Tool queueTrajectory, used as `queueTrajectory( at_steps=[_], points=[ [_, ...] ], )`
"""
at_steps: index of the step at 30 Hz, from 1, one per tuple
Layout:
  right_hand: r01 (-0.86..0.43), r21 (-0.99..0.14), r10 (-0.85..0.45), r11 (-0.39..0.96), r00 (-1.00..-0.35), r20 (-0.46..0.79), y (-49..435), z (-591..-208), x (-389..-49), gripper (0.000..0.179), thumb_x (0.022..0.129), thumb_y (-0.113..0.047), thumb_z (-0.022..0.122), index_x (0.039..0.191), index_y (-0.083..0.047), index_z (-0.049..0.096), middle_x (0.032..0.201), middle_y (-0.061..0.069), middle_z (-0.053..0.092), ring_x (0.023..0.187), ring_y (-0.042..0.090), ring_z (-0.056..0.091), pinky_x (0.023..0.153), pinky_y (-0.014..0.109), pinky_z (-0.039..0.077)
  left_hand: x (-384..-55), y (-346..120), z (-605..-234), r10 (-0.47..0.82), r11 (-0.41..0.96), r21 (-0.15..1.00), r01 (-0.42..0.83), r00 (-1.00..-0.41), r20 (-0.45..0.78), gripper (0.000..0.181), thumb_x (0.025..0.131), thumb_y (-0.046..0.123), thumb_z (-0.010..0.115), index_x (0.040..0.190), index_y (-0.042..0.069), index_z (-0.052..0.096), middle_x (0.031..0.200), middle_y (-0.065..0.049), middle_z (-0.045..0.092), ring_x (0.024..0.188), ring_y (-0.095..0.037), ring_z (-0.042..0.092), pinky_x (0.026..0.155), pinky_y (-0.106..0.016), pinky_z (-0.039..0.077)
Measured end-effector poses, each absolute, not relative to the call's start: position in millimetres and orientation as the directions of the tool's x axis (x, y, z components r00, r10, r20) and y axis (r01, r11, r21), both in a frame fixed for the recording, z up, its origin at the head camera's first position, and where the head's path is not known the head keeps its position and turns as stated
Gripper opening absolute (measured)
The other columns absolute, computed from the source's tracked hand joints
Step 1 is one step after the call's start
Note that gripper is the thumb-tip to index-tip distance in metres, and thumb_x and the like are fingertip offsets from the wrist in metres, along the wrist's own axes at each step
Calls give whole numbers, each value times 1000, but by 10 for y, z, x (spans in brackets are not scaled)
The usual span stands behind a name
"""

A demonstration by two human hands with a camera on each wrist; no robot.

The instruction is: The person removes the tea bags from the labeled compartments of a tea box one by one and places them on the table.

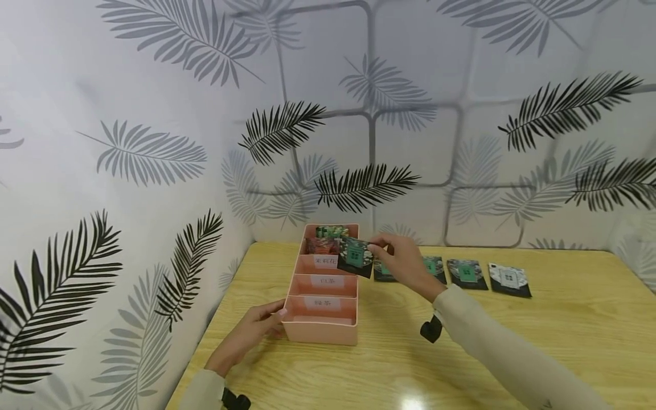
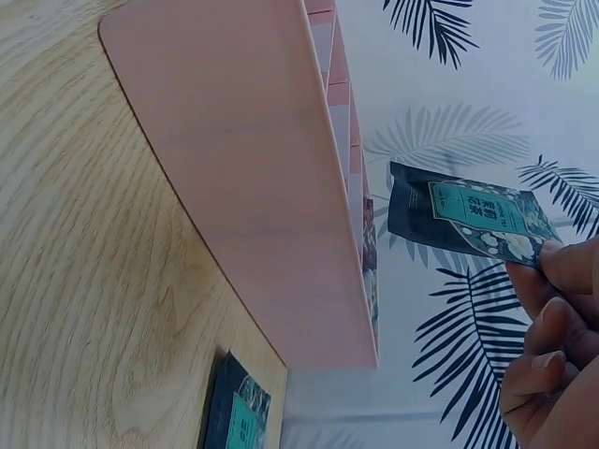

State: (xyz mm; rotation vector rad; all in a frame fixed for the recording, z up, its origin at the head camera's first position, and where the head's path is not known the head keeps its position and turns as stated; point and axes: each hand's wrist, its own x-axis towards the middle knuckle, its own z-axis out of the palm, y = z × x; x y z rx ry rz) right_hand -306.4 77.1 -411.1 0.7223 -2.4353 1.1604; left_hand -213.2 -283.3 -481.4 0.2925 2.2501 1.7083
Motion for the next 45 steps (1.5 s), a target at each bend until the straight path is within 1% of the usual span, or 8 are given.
queueTrajectory(
  at_steps=[7, 13, 20, 23, 28, 34, 38, 45],
  points=[
    [-582, -607, -293, 541, -807, 512, 916, -4143, -3007, 18, 95, -29, 61, 106, -18, 70, 78, -8, 64, 52, 14, 41, 49, 29, 34, -2115, -2847, -4826, 335, 281, 960, -22, -934, -119, 59, 99, 41, 50, 148, 11, 37, 144, -15, 43, 110, -24, 59, 89, -46, 50],
    [-554, -623, -293, 552, -828, 477, 1023, -4171, -2956, 18, 95, -32, 60, 107, -21, 69, 68, -10, 58, 49, 15, 41, 48, 30, 35, -2110, -2849, -4836, 337, 268, 963, -26, -934, -119, 59, 98, 41, 50, 147, 11, 37, 143, -14, 45, 114, -24, 57, 91, -46, 49],
    [-545, -601, -284, 584, -831, 478, 1147, -4226, -2932, 18, 95, -30, 61, 106, -19, 70, 71, -10, 60, 51, 13, 42, 48, 29, 36, -2113, -2854, -4836, 344, 266, 964, -27, -931, -121, 59, 99, 40, 50, 148, 10, 36, 142, -15, 45, 112, -23, 59, 91, -47, 49],
    [-537, -604, -282, 589, -837, 468, 1193, -4252, -2913, 16, 94, -28, 62, 104, -19, 70, 68, -6, 59, 50, 15, 41, 48, 29, 35, -2106, -2859, -4830, 338, 272, 962, -32, -932, -127, 59, 98, 40, 50, 148, 10, 37, 142, -15, 45, 109, -24, 60, 90, -47, 49],
    [-504, -632, -286, 588, -861, 421, 1250, -4304, -2890, 14, 95, -29, 61, 103, -21, 69, 68, -4, 59, 53, 15, 45, 50, 30, 39, -2107, -2863, -4829, 329, 284, 959, -23, -937, -120, 61, 98, 42, 51, 148, 10, 37, 142, -16, 46, 105, -24, 61, 88, -46, 50],
    [-503, -659, -308, 560, -864, 397, 1328, -4371, -2863, 15, 96, -26, 60, 103, -18, 70, 74, -5, 63, 56, 14, 50, 50, 29, 42, -2121, -2855, -4822, 336, 283, 959, -25, -934, -123, 61, 97, 43, 51, 148, 11, 37, 142, -16, 46, 109, -24, 60, 89, -46, 50],
    [-482, -677, -318, 556, -876, 363, 1387, -4445, -2853, 16, 96, -29, 60, 102, -18, 70, 82, -3, 67, 62, 14, 56, 53, 29, 45, -2120, -2850, -4817, 346, 280, 960, -28, -930, -128, 62, 98, 43, 50, 148, 10, 36, 142, -16, 46, 109, -24, 60, 90, -47, 50],
    [-447, -692, -322, 567, -893, 314, 1456, -4538, -2813, 14, 95, -25, 62, 101, -17, 71, 87, -4, 68, 71, 12, 60, 61, 31, 49, -2129, -2836, -4813, 351, 276, 961, -29, -927, -129, 62, 98, 42, 50, 148, 9, 35, 141, -16, 47, 108, -24, 60, 90, -46, 50]
  ],
)
